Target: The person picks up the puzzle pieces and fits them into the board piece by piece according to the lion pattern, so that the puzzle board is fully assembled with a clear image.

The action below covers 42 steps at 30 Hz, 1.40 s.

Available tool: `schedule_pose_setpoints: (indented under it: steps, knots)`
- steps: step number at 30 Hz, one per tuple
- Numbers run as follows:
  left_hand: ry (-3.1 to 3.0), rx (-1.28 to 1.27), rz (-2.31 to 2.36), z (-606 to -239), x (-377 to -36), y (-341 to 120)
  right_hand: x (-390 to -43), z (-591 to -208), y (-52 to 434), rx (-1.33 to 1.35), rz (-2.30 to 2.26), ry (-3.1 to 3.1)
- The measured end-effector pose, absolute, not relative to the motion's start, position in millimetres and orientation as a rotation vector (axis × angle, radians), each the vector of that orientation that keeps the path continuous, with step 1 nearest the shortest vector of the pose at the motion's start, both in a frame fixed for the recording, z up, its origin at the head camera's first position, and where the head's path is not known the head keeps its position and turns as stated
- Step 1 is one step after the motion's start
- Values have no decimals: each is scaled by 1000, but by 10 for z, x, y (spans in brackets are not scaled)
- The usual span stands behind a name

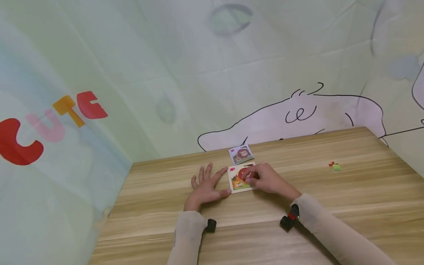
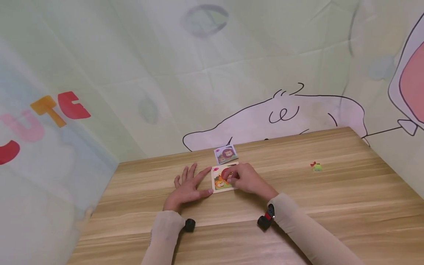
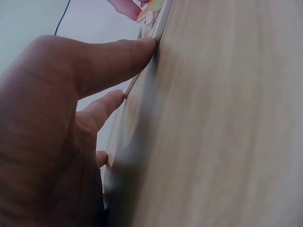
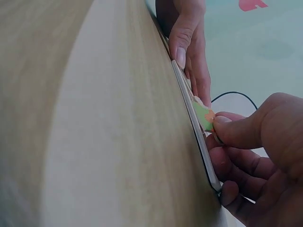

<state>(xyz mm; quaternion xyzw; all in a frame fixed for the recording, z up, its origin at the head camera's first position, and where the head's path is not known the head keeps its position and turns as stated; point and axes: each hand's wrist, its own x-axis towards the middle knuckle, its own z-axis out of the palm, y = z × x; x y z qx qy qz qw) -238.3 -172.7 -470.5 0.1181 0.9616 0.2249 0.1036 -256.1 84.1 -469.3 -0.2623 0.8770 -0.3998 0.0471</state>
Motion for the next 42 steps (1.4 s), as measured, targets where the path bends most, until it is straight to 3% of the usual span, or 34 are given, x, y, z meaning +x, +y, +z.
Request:
schedule_pose_setpoints:
  steps: [35, 42]
  knots:
    - [2838, 351, 667, -4716, -2390, -1727, -2578, -4763, 815, -848, -1095, 2838]
    - [2837, 353, 667, -4731, -2400, -1728, -2598, -4775, 831, -959, -1126, 2784]
